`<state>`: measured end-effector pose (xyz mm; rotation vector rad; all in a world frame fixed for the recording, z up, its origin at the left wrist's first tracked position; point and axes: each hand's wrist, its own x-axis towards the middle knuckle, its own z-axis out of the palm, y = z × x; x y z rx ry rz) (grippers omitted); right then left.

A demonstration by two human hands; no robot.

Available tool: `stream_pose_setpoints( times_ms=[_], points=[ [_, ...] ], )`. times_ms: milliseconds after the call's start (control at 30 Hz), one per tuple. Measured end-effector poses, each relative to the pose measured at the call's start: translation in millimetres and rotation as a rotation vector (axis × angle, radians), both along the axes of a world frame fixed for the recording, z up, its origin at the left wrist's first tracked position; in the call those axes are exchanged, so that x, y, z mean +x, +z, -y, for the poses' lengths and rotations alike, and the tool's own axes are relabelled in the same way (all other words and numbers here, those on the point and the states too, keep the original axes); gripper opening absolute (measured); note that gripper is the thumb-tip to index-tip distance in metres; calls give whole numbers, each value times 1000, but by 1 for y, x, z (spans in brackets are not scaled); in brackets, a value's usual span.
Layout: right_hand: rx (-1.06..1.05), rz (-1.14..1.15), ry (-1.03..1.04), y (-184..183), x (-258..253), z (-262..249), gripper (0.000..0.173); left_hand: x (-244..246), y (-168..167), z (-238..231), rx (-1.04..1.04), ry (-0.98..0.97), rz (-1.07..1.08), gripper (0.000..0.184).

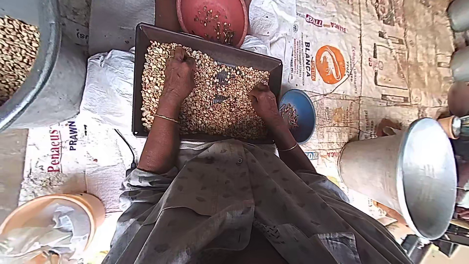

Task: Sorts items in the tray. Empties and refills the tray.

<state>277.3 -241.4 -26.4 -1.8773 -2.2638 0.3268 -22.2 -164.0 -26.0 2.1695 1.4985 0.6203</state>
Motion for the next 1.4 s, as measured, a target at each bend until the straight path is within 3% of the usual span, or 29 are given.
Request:
stream_pose_setpoints(
  times_ms=[533,800,1000,1133,1267,1400],
  points=[
    [-64,52,-26,2,-4,0,25,-1,0,0,2,7,2,22],
    [-78,43,-73,3,-6,1,19,0,2,1,-20,7,-14,21],
    [36,-357,-142,0,14,5,20,-1,2,2,-11,8,3,21],
    [-86,-604,-224,7,17,12,19,0,0,0,4,-1,7,21],
    [-180,-468,-193,13,19,9,18,-1,-1,0,12,4,13,21],
    [-84,-350,-124,19,6,-1,19,-1,1,0,7,-4,11,20]
  ],
)
